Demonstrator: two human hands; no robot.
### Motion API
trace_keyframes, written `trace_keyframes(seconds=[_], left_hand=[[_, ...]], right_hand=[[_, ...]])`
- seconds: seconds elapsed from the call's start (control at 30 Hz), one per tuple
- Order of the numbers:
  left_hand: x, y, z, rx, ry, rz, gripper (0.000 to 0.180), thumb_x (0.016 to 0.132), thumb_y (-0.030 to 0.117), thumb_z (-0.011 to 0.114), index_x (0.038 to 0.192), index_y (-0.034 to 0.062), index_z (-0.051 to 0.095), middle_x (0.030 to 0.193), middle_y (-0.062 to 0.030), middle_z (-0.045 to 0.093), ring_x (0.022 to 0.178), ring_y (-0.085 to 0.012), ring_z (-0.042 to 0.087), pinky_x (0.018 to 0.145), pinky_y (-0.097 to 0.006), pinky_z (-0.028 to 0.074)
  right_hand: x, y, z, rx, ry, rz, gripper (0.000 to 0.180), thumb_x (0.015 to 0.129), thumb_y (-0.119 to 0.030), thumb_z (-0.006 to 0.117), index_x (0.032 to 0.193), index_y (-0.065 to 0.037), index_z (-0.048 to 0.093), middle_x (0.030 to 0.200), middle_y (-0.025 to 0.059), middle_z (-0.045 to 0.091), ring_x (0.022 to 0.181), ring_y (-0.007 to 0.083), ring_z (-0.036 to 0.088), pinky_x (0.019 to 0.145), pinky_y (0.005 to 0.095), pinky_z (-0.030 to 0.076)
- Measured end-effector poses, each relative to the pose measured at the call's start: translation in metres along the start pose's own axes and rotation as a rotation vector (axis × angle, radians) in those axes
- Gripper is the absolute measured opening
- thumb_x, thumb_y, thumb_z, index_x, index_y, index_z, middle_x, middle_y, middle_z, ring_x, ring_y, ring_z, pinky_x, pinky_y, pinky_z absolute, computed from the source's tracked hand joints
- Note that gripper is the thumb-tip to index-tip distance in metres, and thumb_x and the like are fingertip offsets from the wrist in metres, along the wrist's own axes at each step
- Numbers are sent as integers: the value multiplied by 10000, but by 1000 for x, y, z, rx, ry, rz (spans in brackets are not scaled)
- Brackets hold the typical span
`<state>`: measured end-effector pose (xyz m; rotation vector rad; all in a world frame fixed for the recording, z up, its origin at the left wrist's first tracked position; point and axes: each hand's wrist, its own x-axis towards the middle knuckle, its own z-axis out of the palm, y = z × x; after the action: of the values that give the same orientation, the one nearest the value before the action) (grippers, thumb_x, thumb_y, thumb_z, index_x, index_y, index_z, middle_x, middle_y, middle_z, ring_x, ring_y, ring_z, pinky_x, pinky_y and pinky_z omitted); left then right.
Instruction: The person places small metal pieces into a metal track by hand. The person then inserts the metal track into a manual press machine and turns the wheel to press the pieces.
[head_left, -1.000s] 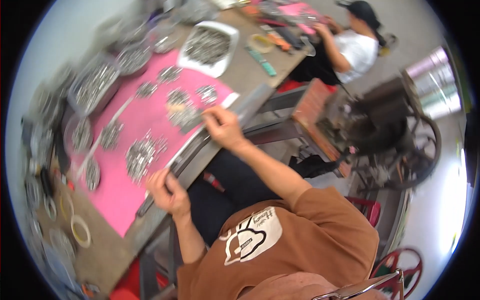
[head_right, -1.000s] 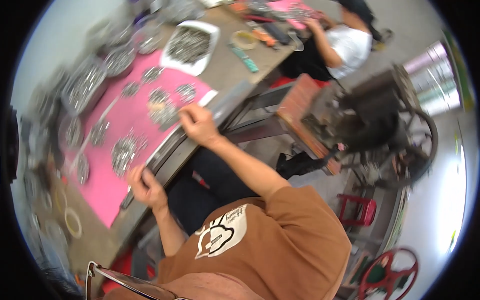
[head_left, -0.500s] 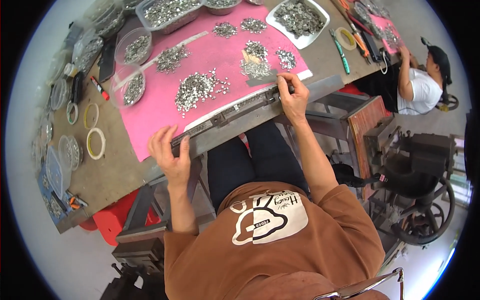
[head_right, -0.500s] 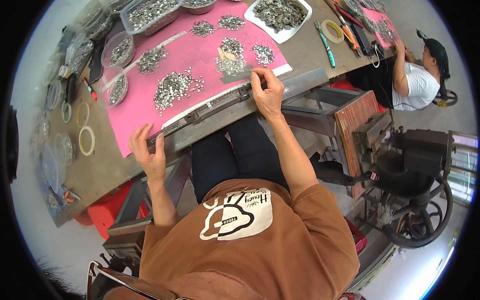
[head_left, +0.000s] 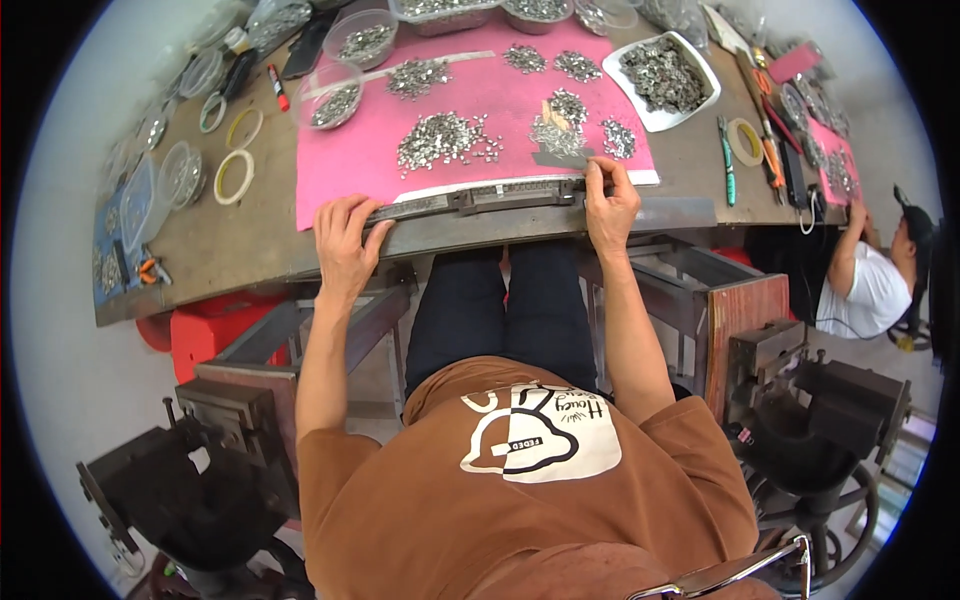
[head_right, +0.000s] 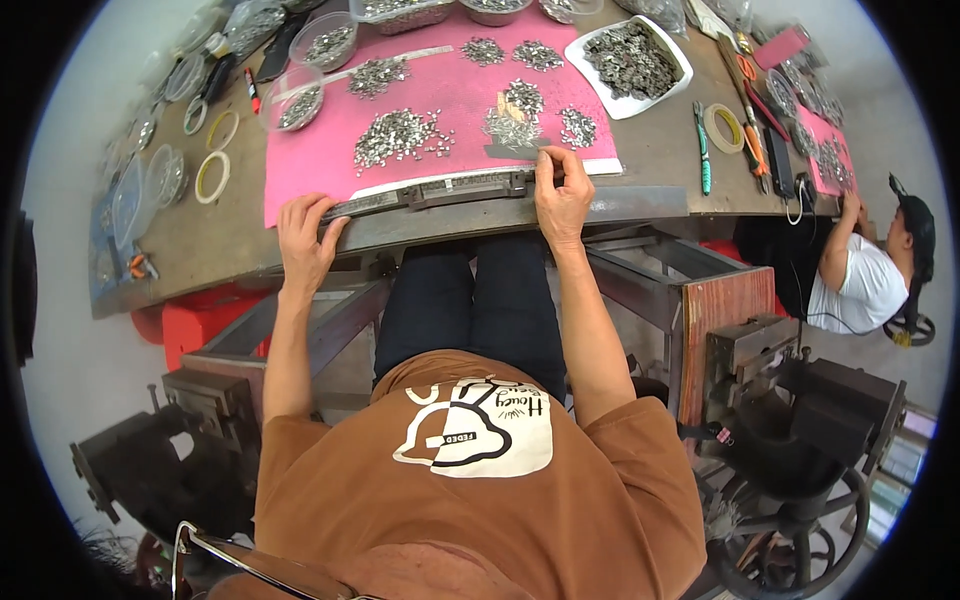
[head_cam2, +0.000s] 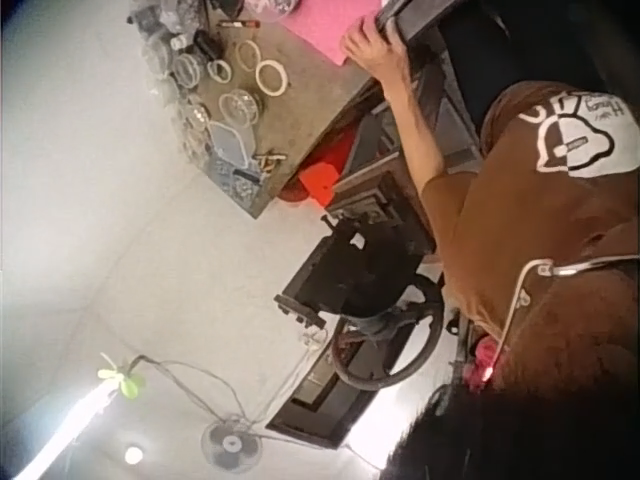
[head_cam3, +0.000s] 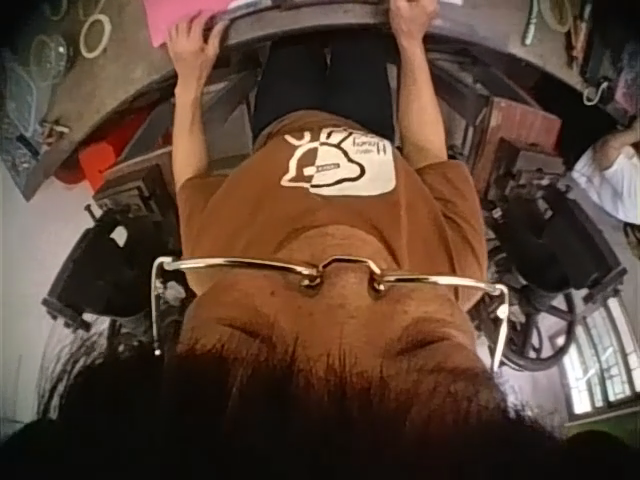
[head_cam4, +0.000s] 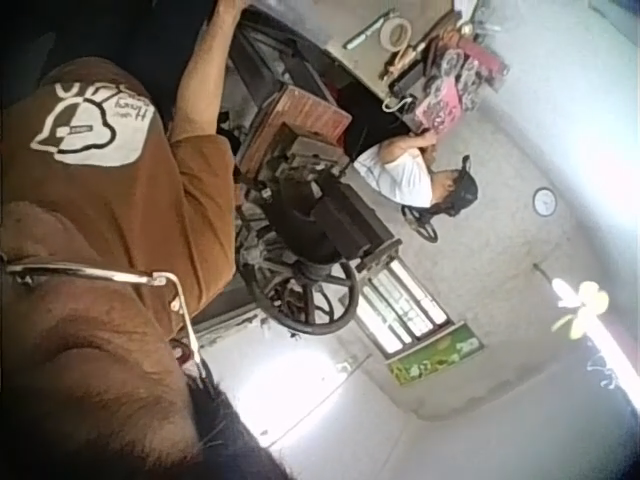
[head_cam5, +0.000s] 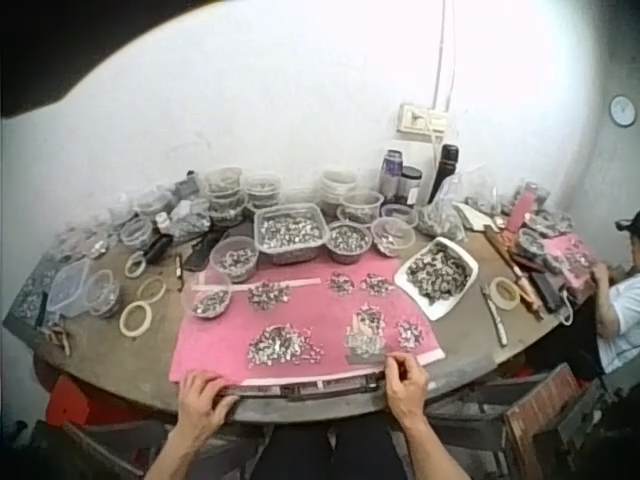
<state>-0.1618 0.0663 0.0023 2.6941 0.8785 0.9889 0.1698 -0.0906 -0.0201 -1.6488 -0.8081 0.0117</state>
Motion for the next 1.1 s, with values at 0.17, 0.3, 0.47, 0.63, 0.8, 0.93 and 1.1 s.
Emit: trace_keyframes(seconds=[0.17, 0.3, 0.47, 0.63, 0.8, 0.93, 1.1], left_hand=[[28, 41, -43, -204, -67, -15, 526, 826, 34, 787, 1285, 15, 529, 1056, -165, 634, 925, -324, 638, 819, -395, 539], [68, 99, -27, -395, -173, 238, 399, 809, 44, 781, 1168, 29, 609, 1023, -137, 613, 932, -312, 621, 824, -406, 519], [94, 137, 72, -279, -117, 381, 340, 780, 148, 798, 1083, 51, 679, 1013, -102, 575, 980, -296, 548, 866, -411, 437], [70, 120, 90, -146, -21, 226, 356, 845, 237, 768, 1189, 158, 726, 1023, -78, 557, 1009, -268, 523, 927, -443, 374], [60, 122, 103, -131, 24, 142, 336, 861, 215, 759, 1195, 192, 729, 1108, -93, 578, 1067, -278, 522, 963, -471, 339], [49, 125, 100, -153, 62, 146, 330, 869, 197, 754, 1197, 179, 718, 1134, -88, 600, 1148, -279, 530, 1022, -519, 302], [36, 136, 96, -216, 29, 95, 337, 866, 122, 736, 1198, 155, 695, 1082, -59, 590, 1111, -237, 547, 1075, -562, 237]], right_hand=[[2, 0, 0, -105, -58, -68, 74, 930, -78, 691, 964, -13, 696, 823, 70, 663, 683, 157, 617, 645, 307, 504], [4, 3, 2, -57, -39, -53, 71, 927, -74, 689, 962, -13, 696, 820, 77, 663, 680, 166, 619, 645, 312, 505], [1, -3, -2, 14, 21, -53, 121, 935, -64, 669, 1045, -16, 688, 860, 86, 642, 726, 201, 619, 694, 343, 496], [-28, -6, -26, -522, -78, -390, 233, 911, -65, 656, 1139, -23, 681, 980, 123, 635, 930, 328, 592, 818, 446, 454], [-38, -42, -12, -2, -70, -75, 152, 933, -7, 644, 1061, 15, 724, 946, 126, 685, 833, 227, 667, 768, 325, 521], [-49, -28, -16, 61, -49, -57, 130, 930, 9, 651, 1043, 19, 713, 939, 123, 680, 838, 236, 668, 765, 320, 519], [-65, -33, -24, 38, -71, -193, 136, 893, 64, 657, 1015, 23, 699, 940, 130, 678, 826, 230, 663, 747, 309, 518]])
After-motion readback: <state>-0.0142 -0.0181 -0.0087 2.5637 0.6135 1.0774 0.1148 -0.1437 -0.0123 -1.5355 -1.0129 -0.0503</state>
